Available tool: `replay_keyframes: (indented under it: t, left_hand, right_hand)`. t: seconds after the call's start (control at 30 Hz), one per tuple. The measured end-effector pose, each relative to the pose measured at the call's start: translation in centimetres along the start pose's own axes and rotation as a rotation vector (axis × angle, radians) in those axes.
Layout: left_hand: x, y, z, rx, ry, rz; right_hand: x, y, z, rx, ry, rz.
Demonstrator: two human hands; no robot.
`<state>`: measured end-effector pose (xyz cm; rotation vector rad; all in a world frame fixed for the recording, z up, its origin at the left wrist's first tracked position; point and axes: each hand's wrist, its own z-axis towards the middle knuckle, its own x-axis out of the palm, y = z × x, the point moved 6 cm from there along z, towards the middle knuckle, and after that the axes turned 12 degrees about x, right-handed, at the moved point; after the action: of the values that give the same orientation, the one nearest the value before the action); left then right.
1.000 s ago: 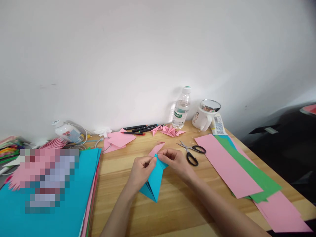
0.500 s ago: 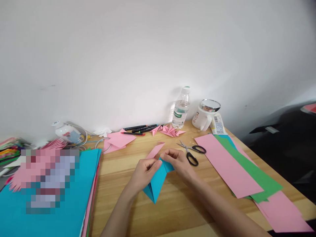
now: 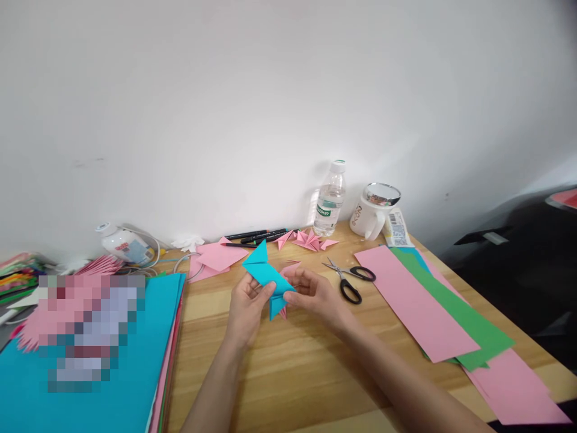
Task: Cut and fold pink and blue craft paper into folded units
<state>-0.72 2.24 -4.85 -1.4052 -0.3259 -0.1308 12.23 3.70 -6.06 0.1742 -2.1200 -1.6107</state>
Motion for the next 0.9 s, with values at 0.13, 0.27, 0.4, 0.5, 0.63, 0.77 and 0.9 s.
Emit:
replay_keyframes:
  t: [0.13, 0.27, 0.4, 0.5, 0.63, 0.77, 0.9]
  left_hand:
    - [0.3, 0.1, -0.2, -0.042, -0.013, -0.084]
    - [0.2, -0.1, -0.1, -0.039, -0.040, -0.061]
    - [-0.1, 0.0, 0.0, -0.068, -0.072, -0.040]
    - [0.0, 0.2, -0.1, -0.092, -0.037, -0.039]
    - [-0.2, 0.6, -0.1, -0.112, -0.049, -0.001]
    - [-1.2, -0.2, 0.2, 0.026, -0.115, 0.219]
    - [-2.4, -1.0, 0.5, 0.154, -0.192, 0.468]
  right_hand:
    - [-0.3, -0.5, 0.1, 0.022, -0.047, -0.016]
    - [-0.7, -0.3, 0.0, 0.031, -0.111, -0.013]
    - [-1.2, 0.6, -0.1, -0.057, -0.159, -0.045]
    - [-1.5, 0.8, -0.1, -0.091, -0.182, -0.076]
    - [-1.5, 0.9, -0.2, -0.096, -0.191, -0.082]
    - [-1.7, 1.3, -0.5, -0.118, -0.258, -0.034]
    - [-3.3, 1.1, -0.8, -0.147, -0.439, 0.087]
